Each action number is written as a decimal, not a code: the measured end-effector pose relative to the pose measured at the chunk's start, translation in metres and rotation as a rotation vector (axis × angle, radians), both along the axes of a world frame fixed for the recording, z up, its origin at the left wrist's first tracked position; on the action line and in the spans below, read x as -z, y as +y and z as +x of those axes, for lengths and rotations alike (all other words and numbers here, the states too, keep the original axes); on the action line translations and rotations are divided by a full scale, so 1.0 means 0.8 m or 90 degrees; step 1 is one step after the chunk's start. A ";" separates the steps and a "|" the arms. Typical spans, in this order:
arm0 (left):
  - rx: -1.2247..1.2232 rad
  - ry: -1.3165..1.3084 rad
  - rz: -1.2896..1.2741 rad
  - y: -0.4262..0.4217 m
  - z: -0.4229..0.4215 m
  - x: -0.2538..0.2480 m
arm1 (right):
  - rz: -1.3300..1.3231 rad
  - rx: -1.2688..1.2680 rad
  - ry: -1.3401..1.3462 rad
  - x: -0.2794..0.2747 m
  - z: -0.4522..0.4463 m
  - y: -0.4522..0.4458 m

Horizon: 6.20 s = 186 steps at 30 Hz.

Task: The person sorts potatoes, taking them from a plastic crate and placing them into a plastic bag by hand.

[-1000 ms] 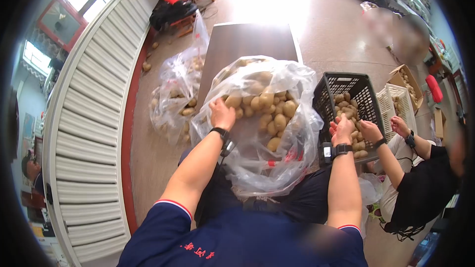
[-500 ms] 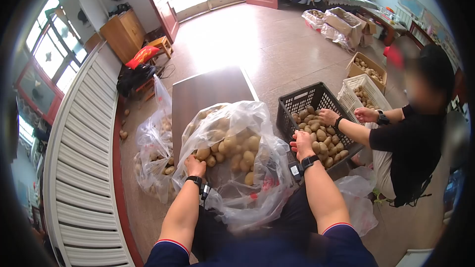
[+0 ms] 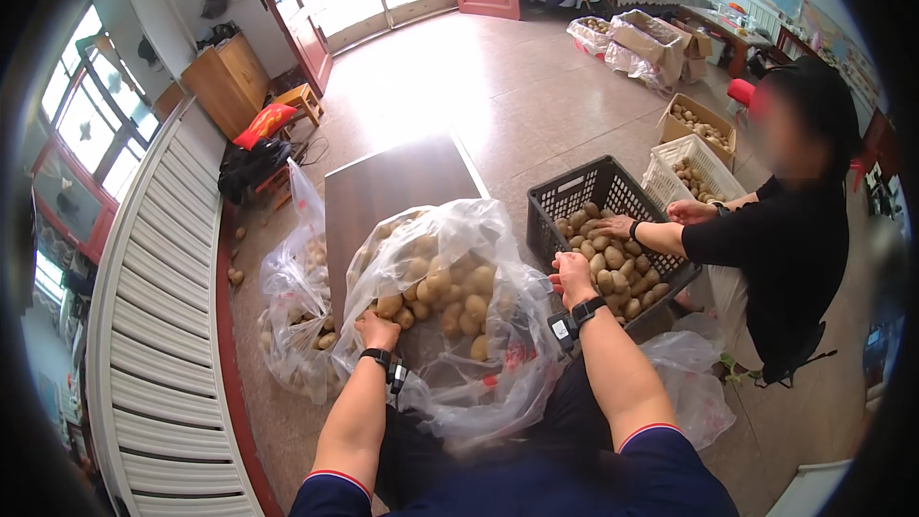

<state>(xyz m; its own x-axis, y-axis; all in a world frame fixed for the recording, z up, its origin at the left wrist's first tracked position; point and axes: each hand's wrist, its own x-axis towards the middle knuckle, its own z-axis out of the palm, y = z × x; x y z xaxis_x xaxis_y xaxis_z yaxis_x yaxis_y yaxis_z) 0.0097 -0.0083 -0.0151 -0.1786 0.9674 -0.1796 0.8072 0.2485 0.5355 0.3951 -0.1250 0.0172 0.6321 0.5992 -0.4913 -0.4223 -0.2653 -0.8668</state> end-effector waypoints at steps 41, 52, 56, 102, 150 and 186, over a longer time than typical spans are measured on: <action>0.270 -0.746 -0.337 -0.067 0.084 -0.044 | 0.234 -0.622 -0.706 -0.038 -0.160 -0.027; 0.292 -0.752 -0.397 -0.070 0.087 -0.040 | 0.189 -0.682 -0.762 -0.026 -0.162 -0.027; 0.308 -0.748 -0.436 -0.073 0.092 -0.053 | 0.181 -0.668 -0.805 -0.014 -0.160 -0.025; 0.506 -0.075 -0.028 -0.069 0.064 0.020 | 0.016 0.183 0.109 0.035 0.060 -0.004; 0.528 0.001 -0.014 -0.081 0.072 0.001 | -0.043 -0.038 -0.044 -0.001 -0.024 0.010; 0.473 -0.047 -0.055 -0.077 0.072 0.012 | -0.058 -0.100 -0.088 -0.009 -0.046 0.009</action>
<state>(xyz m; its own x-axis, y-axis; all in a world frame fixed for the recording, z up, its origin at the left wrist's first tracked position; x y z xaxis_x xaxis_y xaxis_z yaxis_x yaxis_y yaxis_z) 0.0670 -0.0697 -0.0243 0.5318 0.8104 -0.2460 0.7414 -0.3051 0.5976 0.3581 -0.1175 0.0246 0.5995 0.6530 -0.4628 -0.2480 -0.3983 -0.8831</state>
